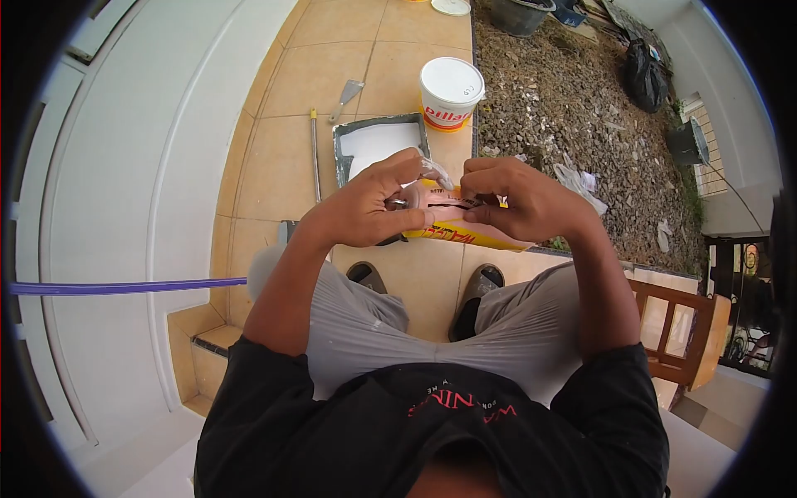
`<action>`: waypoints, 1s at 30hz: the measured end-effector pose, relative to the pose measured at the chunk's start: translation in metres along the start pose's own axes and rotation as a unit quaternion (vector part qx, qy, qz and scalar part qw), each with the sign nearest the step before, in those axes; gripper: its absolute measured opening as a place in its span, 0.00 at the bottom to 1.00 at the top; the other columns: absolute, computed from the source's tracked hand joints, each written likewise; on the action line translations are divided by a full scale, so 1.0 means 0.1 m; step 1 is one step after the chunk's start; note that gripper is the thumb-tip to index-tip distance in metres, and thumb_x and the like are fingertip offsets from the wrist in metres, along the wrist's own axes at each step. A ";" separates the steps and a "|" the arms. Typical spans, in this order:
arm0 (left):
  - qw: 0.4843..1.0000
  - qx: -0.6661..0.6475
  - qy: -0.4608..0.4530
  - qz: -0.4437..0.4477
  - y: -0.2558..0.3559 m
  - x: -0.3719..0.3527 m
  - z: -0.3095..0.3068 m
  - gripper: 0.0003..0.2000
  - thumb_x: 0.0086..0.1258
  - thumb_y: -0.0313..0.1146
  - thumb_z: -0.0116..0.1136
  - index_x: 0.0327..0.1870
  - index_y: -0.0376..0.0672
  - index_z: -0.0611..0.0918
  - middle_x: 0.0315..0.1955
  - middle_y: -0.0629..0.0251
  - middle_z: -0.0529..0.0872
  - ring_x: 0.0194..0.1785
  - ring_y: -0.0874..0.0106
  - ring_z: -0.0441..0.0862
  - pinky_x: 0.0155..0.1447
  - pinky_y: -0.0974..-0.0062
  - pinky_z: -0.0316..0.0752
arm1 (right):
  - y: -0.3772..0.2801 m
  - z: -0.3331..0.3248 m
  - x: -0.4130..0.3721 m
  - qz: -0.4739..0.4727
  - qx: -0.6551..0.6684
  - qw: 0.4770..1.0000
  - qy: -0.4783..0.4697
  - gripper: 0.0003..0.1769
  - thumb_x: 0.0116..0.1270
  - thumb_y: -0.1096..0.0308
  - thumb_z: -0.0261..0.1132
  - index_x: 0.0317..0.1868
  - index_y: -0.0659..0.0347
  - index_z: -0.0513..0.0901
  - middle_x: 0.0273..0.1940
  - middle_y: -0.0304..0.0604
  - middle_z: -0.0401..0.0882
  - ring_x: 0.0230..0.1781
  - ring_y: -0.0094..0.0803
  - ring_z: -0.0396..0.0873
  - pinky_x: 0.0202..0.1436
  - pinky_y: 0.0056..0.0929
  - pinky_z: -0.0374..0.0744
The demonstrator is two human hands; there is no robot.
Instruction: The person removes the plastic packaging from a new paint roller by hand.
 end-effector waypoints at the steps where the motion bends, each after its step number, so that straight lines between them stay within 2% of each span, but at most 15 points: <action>1: 0.999 0.046 -0.019 0.021 -0.01 -0.01 0.01 0.23 0.59 0.35 0.66 0.55 0.37 0.75 0.42 0.60 0.74 0.41 0.72 0.78 0.39 0.76 0.74 | 0.00 0.02 0.00 -0.002 0.011 1.000 -0.002 0.08 0.58 0.74 0.68 0.37 0.68 0.80 0.33 0.50 0.76 0.36 0.47 0.77 0.38 0.40 0.73; 3: 0.987 0.139 -0.054 0.064 -0.03 -0.02 0.02 0.24 0.59 0.37 0.66 0.54 0.36 0.74 0.39 0.58 0.73 0.42 0.67 0.76 0.40 0.72 0.74 | 0.00 0.03 0.00 -0.009 0.031 0.999 -0.008 0.09 0.58 0.75 0.68 0.38 0.68 0.80 0.33 0.50 0.75 0.36 0.47 0.77 0.38 0.40 0.73; 6: 0.998 0.045 -0.041 0.008 -0.01 -0.02 0.12 0.18 0.55 0.32 0.67 0.44 0.39 0.73 0.39 0.63 0.71 0.40 0.72 0.69 0.39 0.77 0.68 | -0.10 0.03 0.02 0.000 0.021 1.000 -0.020 0.08 0.57 0.74 0.68 0.35 0.68 0.79 0.31 0.49 0.74 0.34 0.46 0.76 0.36 0.40 0.72; 9: 0.993 0.088 -0.017 0.081 -0.04 0.00 0.12 0.21 0.52 0.38 0.69 0.39 0.36 0.73 0.35 0.62 0.72 0.33 0.72 0.72 0.35 0.75 0.71 | -0.12 0.02 0.00 -0.008 -0.012 1.000 -0.028 0.08 0.57 0.72 0.69 0.32 0.68 0.79 0.29 0.48 0.73 0.33 0.45 0.76 0.35 0.41 0.71; 12: 0.998 0.040 -0.034 0.027 -0.01 -0.01 -0.01 0.21 0.46 0.35 0.71 0.36 0.37 0.72 0.30 0.68 0.70 0.26 0.81 0.67 0.29 0.81 0.64 | -0.17 0.03 0.00 -0.011 0.001 1.000 -0.028 0.09 0.57 0.70 0.69 0.31 0.67 0.80 0.27 0.47 0.72 0.31 0.45 0.75 0.34 0.41 0.71; 15: 0.999 -0.021 -0.037 0.019 -0.04 -0.02 -0.03 0.21 0.43 0.33 0.71 0.35 0.38 0.71 0.26 0.72 0.68 0.22 0.86 0.61 0.25 0.84 0.58 | -0.22 0.07 -0.01 -0.020 -0.012 0.999 -0.037 0.10 0.57 0.69 0.70 0.32 0.67 0.80 0.26 0.46 0.70 0.30 0.44 0.74 0.34 0.42 0.70; 19: 0.999 -0.015 -0.042 0.009 0.07 -0.06 -0.08 0.21 0.43 0.34 0.71 0.36 0.38 0.73 0.26 0.73 0.69 0.22 0.87 0.61 0.24 0.85 0.57 | -0.29 0.04 -0.09 -0.066 0.018 0.998 -0.001 0.11 0.59 0.68 0.72 0.29 0.66 0.78 0.26 0.45 0.66 0.26 0.42 0.69 0.30 0.40 0.65; 22: 0.998 -0.045 -0.033 0.020 0.10 -0.11 -0.09 0.22 0.43 0.35 0.72 0.37 0.38 0.74 0.27 0.74 0.71 0.22 0.87 0.62 0.25 0.86 0.58 | -0.44 -0.06 -0.15 -0.034 0.010 0.999 -0.027 0.07 0.61 0.72 0.68 0.31 0.66 0.79 0.28 0.48 0.68 0.30 0.47 0.73 0.33 0.43 0.70; 28: 0.997 -0.068 -0.029 0.035 0.15 -0.16 -0.14 0.22 0.45 0.36 0.73 0.39 0.37 0.76 0.30 0.73 0.76 0.23 0.88 0.64 0.25 0.87 0.59 | -0.52 -0.08 -0.30 -0.057 -0.017 0.998 -0.016 0.08 0.60 0.73 0.67 0.30 0.67 0.76 0.28 0.48 0.68 0.29 0.49 0.72 0.32 0.44 0.69; 30: 0.998 -0.051 -0.033 0.015 0.17 -0.18 -0.16 0.21 0.46 0.36 0.72 0.38 0.37 0.76 0.33 0.72 0.77 0.23 0.88 0.65 0.25 0.87 0.59 | -0.60 -0.16 -0.44 -0.052 -0.027 0.998 0.005 0.11 0.59 0.77 0.66 0.25 0.67 0.71 0.26 0.47 0.66 0.27 0.45 0.71 0.31 0.42 0.69</action>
Point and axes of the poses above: each hand's wrist, its own x-axis towards the middle knuckle, its own z-axis out of the palm, y = z × x, the point moved 3 cm from there along x, towards the middle knuckle
